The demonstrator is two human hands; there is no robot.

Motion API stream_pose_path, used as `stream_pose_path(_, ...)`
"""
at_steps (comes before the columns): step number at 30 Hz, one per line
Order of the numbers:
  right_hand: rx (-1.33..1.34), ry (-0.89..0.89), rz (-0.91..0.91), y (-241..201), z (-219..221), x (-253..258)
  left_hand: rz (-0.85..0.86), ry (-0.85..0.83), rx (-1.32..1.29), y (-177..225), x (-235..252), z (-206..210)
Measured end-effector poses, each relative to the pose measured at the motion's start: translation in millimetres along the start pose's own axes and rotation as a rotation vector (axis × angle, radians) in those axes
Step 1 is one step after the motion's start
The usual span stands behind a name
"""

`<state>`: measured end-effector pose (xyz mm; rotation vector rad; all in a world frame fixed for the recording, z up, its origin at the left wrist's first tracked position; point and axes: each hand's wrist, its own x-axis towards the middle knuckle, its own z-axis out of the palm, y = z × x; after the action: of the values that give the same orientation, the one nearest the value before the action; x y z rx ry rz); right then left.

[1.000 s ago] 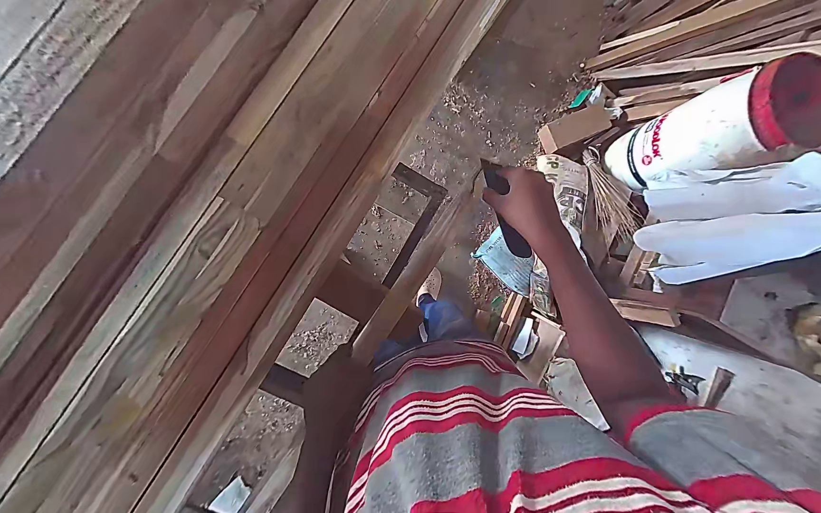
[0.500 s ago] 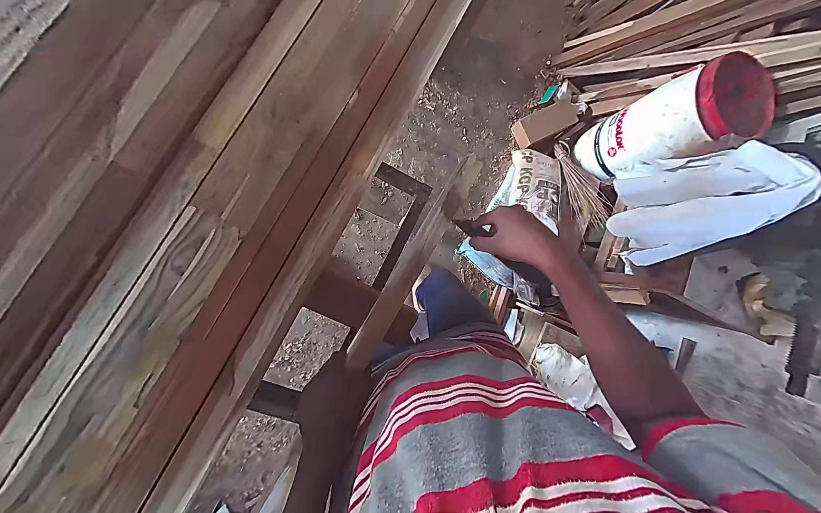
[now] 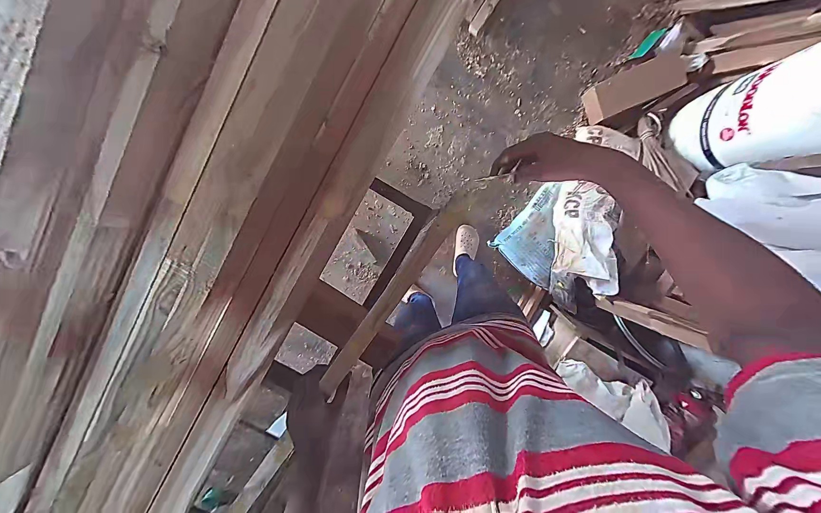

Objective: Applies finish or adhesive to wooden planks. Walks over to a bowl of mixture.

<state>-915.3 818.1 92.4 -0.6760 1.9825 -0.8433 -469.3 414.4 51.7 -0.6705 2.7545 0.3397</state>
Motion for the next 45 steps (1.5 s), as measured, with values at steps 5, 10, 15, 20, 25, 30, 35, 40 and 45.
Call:
stream_pose_path(5,-0.116,-0.095,-0.054,-18.3,-5.7,10.4,-0.015,0.083,-0.02,5.8,2.3,3.5)
stream_pose_path(10,-0.182,-0.1,-0.019,-25.3,-6.2,-26.1,-0.084,-0.084,-0.109,2.1,14.5,-18.5)
stream_pose_path(15,0.06,0.119,0.036,-34.5,32.3,-65.9,-0.139,-0.418,-0.318,-28.9,51.9,-31.9)
stream_pose_path(20,0.151,0.435,0.079,-46.2,117.9,-56.8,-0.095,-0.647,-0.331,-42.3,74.9,-24.7)
stream_pose_path(25,-0.027,0.672,0.047,-68.9,165.7,-23.8,-0.034,-0.659,-0.373,-37.1,74.2,-29.2)
stream_pose_path(30,-0.194,0.651,0.187,-93.0,214.4,-4.8,0.045,-0.675,-0.217,-38.0,70.6,-31.7)
stream_pose_path(35,-0.301,0.57,0.381,-133.9,279.6,-3.8,0.08,-0.569,-0.146,-30.4,59.5,-31.7)
stream_pose_path(40,-0.303,0.404,0.619,-193.7,279.5,-22.8,0.072,-0.534,-0.145,-30.3,54.6,-30.9)
stream_pose_path(45,-0.146,0.742,0.633,-174.8,211.3,-8.4,0.079,-0.367,-0.129,-26.8,37.5,-24.2)
